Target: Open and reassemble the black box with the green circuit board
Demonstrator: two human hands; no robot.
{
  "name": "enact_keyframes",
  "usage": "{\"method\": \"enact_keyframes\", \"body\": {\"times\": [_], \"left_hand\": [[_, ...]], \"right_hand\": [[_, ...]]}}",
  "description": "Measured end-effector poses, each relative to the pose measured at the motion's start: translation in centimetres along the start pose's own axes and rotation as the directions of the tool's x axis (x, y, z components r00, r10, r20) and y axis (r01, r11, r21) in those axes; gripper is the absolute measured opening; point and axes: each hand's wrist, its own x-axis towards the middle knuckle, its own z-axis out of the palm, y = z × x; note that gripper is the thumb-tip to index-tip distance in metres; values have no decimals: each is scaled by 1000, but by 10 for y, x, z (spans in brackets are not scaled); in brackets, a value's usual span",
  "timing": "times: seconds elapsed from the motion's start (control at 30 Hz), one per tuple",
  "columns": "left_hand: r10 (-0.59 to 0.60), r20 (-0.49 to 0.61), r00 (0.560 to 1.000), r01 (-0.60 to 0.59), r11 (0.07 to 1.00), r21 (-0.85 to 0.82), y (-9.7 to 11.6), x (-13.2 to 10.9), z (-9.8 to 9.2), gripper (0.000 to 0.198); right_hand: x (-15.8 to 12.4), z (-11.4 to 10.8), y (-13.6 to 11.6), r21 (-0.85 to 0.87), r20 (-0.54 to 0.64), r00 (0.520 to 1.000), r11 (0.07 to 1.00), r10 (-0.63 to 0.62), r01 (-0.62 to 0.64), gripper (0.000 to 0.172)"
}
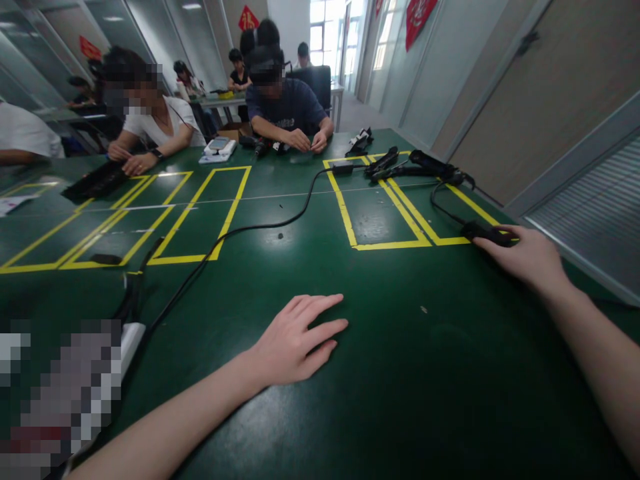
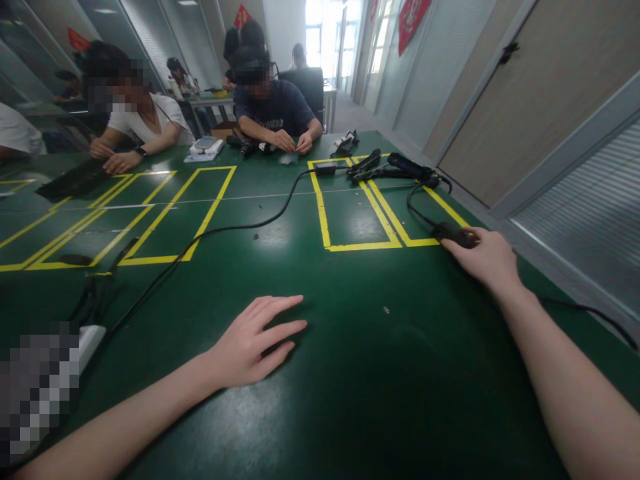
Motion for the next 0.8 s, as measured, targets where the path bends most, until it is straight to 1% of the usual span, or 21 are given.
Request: {"method": "enact_keyframes", "body": {"times": [0.1,0.17,0.3,0.4,0.47,0.6,0.73,0.8], "left_hand": [[2,12,1000,-2,1000,-7,-1,0,0,28],[0,51,999,1,1000,-19,-1,0,0,28],[-30,161,987,37,999,-36,-1,1,1,25],[-41,166,985,50,998,-45,0,1,1,25],[-38,162,986,47,998,-48,0,1,1,25],[-34,169,985,41,998,-39,0,1,1,25],[-46,178,983,53,998,-38,-1,1,1,25],[-49,176,983,57,998,-39,-1,1,1,25]], "right_hand": [[-5,-9,-14,37,49,992,993,113,-115,36],[-9,-15,-23,73,67,981,979,183,-188,36],[-17,-20,-35,164,85,952,938,295,-305,47],[-18,-22,-39,199,100,932,911,349,-362,51],[-16,-22,-40,197,112,924,903,367,-382,53],[-16,-22,-39,194,134,920,900,369,-390,65],[-17,-22,-34,211,135,941,919,311,-334,71],[-15,-20,-29,204,118,957,937,264,-283,74]]}}
